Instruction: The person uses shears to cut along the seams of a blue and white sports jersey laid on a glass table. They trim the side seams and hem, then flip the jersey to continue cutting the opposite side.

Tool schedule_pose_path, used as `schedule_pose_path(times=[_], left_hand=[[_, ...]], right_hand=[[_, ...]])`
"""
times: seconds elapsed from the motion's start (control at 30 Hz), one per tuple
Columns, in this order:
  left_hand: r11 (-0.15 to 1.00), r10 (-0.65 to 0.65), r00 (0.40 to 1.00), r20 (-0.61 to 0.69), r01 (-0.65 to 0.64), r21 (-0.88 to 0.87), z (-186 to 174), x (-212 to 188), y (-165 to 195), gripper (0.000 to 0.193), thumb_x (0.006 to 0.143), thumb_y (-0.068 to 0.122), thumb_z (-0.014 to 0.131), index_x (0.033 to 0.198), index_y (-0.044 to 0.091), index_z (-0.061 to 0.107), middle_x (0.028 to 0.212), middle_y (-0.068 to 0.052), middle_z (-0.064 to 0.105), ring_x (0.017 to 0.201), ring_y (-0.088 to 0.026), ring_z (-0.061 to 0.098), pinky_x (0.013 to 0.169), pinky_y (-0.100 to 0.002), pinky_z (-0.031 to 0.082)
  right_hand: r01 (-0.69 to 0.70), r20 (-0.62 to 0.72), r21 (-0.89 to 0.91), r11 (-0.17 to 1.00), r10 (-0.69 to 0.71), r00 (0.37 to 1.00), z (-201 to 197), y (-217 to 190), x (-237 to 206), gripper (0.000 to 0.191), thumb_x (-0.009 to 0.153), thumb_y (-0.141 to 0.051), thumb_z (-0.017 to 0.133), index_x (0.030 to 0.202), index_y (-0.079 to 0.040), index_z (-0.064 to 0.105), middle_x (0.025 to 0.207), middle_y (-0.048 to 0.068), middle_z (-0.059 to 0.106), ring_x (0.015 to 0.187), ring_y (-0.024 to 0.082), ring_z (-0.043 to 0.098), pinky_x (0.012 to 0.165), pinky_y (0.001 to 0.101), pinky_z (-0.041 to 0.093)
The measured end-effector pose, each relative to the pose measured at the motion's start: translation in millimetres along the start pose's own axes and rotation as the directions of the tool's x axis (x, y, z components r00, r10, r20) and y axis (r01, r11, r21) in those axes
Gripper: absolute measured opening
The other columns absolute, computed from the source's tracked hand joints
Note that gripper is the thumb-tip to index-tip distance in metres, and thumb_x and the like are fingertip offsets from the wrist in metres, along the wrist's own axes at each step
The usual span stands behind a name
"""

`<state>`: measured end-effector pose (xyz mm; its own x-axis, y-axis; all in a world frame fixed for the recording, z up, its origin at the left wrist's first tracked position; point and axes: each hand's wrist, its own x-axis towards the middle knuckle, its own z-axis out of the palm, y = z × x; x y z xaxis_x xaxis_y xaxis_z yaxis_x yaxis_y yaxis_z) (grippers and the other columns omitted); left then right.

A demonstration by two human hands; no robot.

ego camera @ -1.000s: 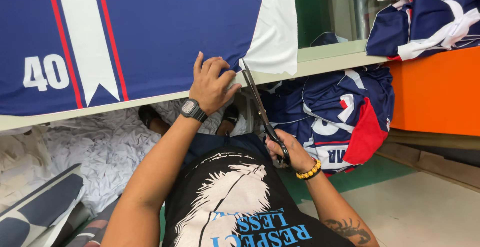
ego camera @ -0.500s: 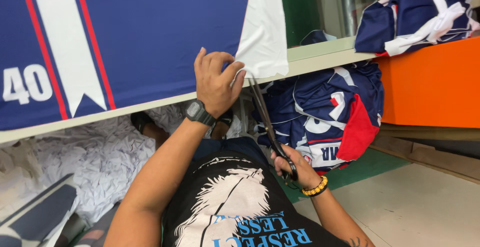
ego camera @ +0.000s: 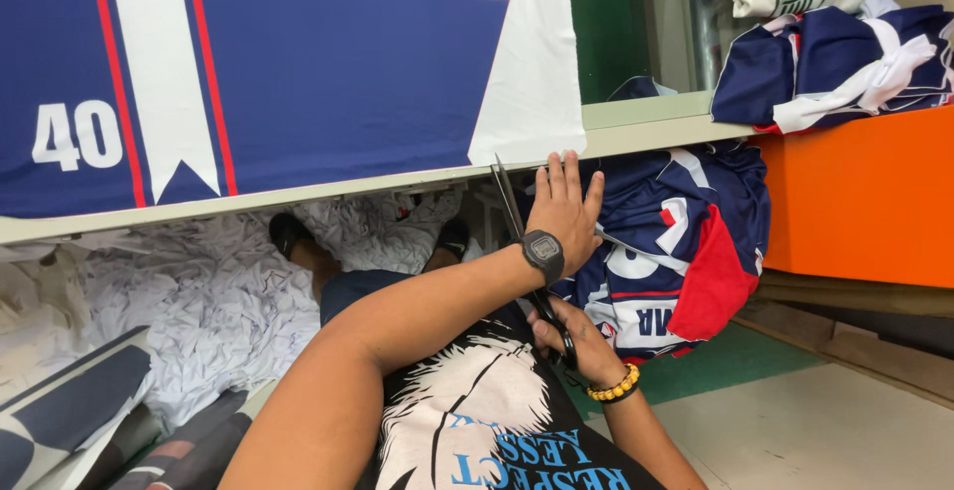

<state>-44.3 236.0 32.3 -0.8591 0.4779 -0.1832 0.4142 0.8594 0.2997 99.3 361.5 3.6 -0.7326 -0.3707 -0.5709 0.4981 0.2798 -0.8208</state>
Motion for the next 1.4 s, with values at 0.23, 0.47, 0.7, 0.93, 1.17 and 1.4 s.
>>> schedule_pose_path(times=[0.23, 0.47, 0.7, 0.93, 1.17, 1.4], left_hand=[[0.931, 0.202, 0.963, -0.18, -0.246, -0.27, -26, -24, -4, 0.071, 0.084, 0.044, 0.071, 0.143, 0.011, 0.049, 0.149, -0.027, 0.04, 0.134, -0.047, 0.042, 0.115, -0.056, 0.029], [0.87, -0.124, 0.75, -0.649, -0.232, -0.435, -43, -107, -116, 0.01, 0.087, 0.017, 0.081, 0.093, 0.014, 0.074, 0.097, -0.003, 0.069, 0.092, -0.027, 0.066, 0.084, -0.045, 0.049], [0.978, -0.028, 0.709, -0.704, -0.127, -0.167, -9, -74, -176, 0.012, 0.086, 0.02, 0.08, 0.094, 0.014, 0.073, 0.101, -0.002, 0.063, 0.106, -0.025, 0.059, 0.108, -0.054, 0.04], [0.964, 0.015, 0.703, -0.711, -0.198, -0.176, 17, -63, -178, 0.012, 0.089, 0.021, 0.08, 0.093, 0.013, 0.073, 0.101, -0.003, 0.062, 0.111, -0.025, 0.06, 0.116, -0.058, 0.036], [0.962, 0.041, 0.708, -0.705, -0.219, -0.165, 25, -61, -180, 0.01, 0.089, 0.022, 0.081, 0.09, 0.013, 0.075, 0.098, -0.003, 0.063, 0.109, -0.025, 0.061, 0.117, -0.058, 0.037], [0.957, 0.058, 0.709, -0.703, -0.241, -0.164, 24, -60, -183, 0.01, 0.09, 0.022, 0.081, 0.091, 0.013, 0.075, 0.097, -0.004, 0.063, 0.108, -0.025, 0.062, 0.117, -0.057, 0.039]], right_hand=[[-0.052, 0.039, 0.008, 0.999, 0.052, 0.998, -8, -2, 13, 0.038, 0.092, -0.038, 0.068, 0.103, -0.002, 0.063, 0.075, 0.002, 0.059, 0.065, 0.013, 0.059, 0.06, 0.0276, 0.051], [-0.048, 0.143, 0.192, 0.98, 0.021, 0.99, -9, -10, 9, 0.034, 0.095, -0.033, 0.07, 0.102, -0.002, 0.059, 0.073, 0.003, 0.057, 0.065, 0.012, 0.055, 0.06, 0.0265, 0.049], [-0.057, 0.061, 0.01, 0.998, 0.057, 0.997, -7, -32, 15, 0.038, 0.092, -0.04, 0.068, 0.098, -0.003, 0.062, 0.068, 0.002, 0.06, 0.06, 0.01, 0.059, 0.056, 0.0243, 0.048], [-0.081, 0.035, -0.06, 0.995, 0.084, 0.996, -19, -39, 21, 0.039, 0.091, -0.042, 0.068, 0.095, -0.004, 0.062, 0.064, 0.001, 0.06, 0.055, 0.01, 0.058, 0.053, 0.0242, 0.049], [-0.03, 0.073, -0.05, 0.998, 0.034, 0.997, -23, -40, 27, 0.039, 0.092, -0.042, 0.068, 0.096, -0.004, 0.061, 0.064, 0.002, 0.059, 0.056, 0.01, 0.058, 0.055, 0.0239, 0.049], [-0.044, 0.072, -0.046, 0.998, 0.047, 0.996, -23, -42, 29, 0.041, 0.091, -0.042, 0.07, 0.096, -0.003, 0.061, 0.065, 0.002, 0.059, 0.056, 0.01, 0.058, 0.055, 0.0241, 0.049]])
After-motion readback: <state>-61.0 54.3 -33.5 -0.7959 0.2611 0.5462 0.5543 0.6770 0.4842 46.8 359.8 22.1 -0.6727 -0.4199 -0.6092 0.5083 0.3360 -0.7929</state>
